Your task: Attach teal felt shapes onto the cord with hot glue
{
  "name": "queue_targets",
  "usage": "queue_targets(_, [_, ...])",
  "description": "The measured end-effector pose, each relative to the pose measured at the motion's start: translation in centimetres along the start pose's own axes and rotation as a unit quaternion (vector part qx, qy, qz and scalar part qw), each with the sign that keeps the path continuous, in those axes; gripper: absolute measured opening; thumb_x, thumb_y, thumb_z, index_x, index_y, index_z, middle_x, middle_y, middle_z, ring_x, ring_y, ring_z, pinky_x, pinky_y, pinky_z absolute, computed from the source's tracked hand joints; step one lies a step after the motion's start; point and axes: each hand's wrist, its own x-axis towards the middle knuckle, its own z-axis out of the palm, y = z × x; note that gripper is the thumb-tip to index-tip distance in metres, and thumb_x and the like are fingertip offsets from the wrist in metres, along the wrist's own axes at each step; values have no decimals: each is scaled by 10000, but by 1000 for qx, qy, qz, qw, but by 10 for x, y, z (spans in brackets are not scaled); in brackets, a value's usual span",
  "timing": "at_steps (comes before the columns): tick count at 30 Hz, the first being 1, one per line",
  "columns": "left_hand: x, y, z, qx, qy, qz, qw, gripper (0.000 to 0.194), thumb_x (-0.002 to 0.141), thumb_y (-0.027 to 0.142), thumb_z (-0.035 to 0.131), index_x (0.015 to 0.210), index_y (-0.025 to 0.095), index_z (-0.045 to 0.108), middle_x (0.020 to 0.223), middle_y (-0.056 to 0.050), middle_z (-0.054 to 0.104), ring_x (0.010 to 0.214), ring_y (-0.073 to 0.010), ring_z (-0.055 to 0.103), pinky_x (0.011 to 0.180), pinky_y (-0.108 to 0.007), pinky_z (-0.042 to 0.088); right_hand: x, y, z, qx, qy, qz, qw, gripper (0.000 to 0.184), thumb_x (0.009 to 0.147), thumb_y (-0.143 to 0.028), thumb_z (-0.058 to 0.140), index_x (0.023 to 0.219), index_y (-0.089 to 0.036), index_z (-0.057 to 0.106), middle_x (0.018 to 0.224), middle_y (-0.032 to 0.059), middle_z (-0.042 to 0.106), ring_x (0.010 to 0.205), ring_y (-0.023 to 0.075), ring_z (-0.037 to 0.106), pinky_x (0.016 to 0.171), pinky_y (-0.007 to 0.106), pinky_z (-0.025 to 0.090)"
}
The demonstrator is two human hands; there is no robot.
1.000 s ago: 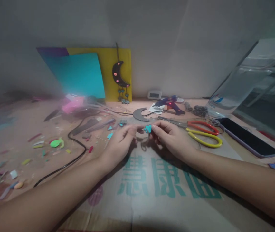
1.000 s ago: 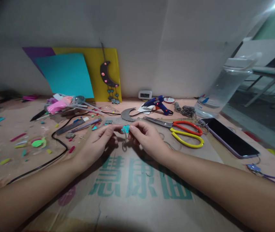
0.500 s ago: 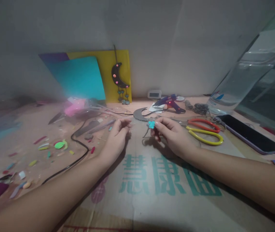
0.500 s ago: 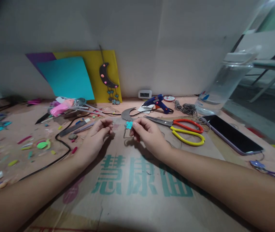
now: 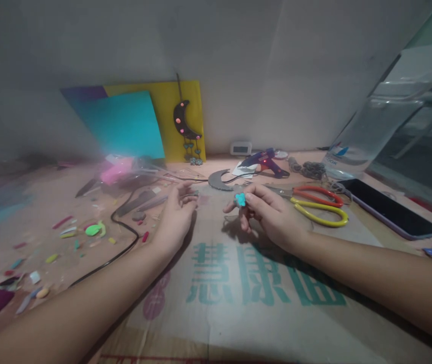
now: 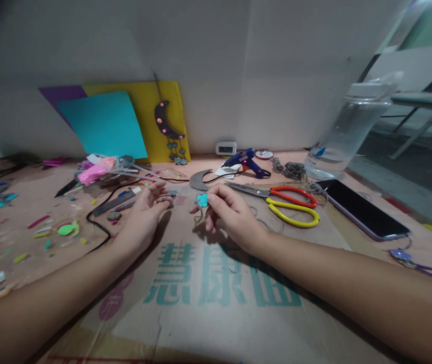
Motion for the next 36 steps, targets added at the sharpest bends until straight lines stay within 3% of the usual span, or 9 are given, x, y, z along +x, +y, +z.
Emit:
queue_targets(3, [-5, 7, 1, -44, -35, -42, 998, 269, 856, 315, 568, 1098, 198, 560, 736, 25, 554, 612, -97, 522, 559, -194, 421, -1, -1, -1, 2, -20, 18, 1000, 197, 964, -328, 459, 816, -199, 442, 844, 30, 704, 480, 80, 553, 454, 209, 429])
queue_targets(6, [-16, 19, 2, 5, -111, -34, 993, 379, 889, 511, 494, 861, 156, 624, 574, 43, 441, 484, -92, 409, 461, -208, 343, -3, -2, 1, -41, -50, 51, 997, 193, 962, -330, 451, 818, -203, 441, 701, -7, 667, 438, 76, 496, 415, 189, 357])
queue_targets(9, [-24, 29, 4, 54, -188, -12, 981, 391, 861, 503, 530, 786, 143, 663, 617, 7, 509, 579, -118, 488, 529, -225, 390, -3, -3, 3, -114, -71, 72, 988, 191, 955, -308, 443, 798, -200, 451, 559, -49, 582, 415, 72, 448, 407, 179, 312])
queue_targets(15, [-26, 33, 4, 109, -278, 4, 954, 259, 814, 383, 593, 668, 169, 598, 632, -2, 601, 640, -149, 570, 627, -249, 428, -2, -2, 3, -216, -92, 60, 970, 176, 928, -263, 479, 774, -182, 503, 548, -63, 509, 467, 69, 447, 440, 177, 331])
queue_targets(18, [-26, 31, 5, 124, -265, -4, 956, 245, 824, 381, 594, 693, 175, 573, 654, -6, 621, 635, -151, 574, 601, -248, 418, 0, 0, 1, -204, -69, 57, 975, 194, 933, -302, 497, 782, -180, 512, 537, -75, 467, 437, 60, 421, 414, 174, 322])
queue_targets(22, [-27, 30, 6, 148, -175, 26, 973, 224, 870, 363, 553, 740, 182, 573, 672, 1, 597, 626, -140, 536, 585, -245, 402, 2, 2, 2, -87, -15, 91, 992, 254, 945, -441, 475, 989, -197, 532, 784, -18, 631, 386, 50, 483, 356, 188, 344])
queue_targets(26, [-29, 31, 5, 158, -124, 59, 978, 220, 886, 336, 552, 733, 179, 565, 680, 11, 576, 643, -137, 525, 612, -244, 402, 2, 3, 7, -17, -48, 151, 987, 329, 870, -463, 592, 1092, -235, 507, 944, 31, 685, 422, 68, 557, 353, 192, 403])
queue_targets(31, [-30, 33, 6, 189, -121, 85, 971, 199, 898, 296, 541, 741, 177, 563, 715, 12, 586, 683, -142, 536, 663, -249, 406, 3, 8, 8, -68, -54, 155, 984, 379, 771, -277, 699, 1078, -209, 488, 657, -63, 604, 442, 77, 525, 384, 175, 421])
queue_targets(36, [-32, 38, 6, 208, -126, 92, 966, 203, 904, 280, 528, 735, 177, 573, 734, 3, 604, 694, -148, 542, 676, -252, 407, 4, 10, 2, -167, 2, 92, 982, 191, 785, -293, 683, 907, -184, 583, 694, -28, 625, 567, 97, 570, 486, 202, 427])
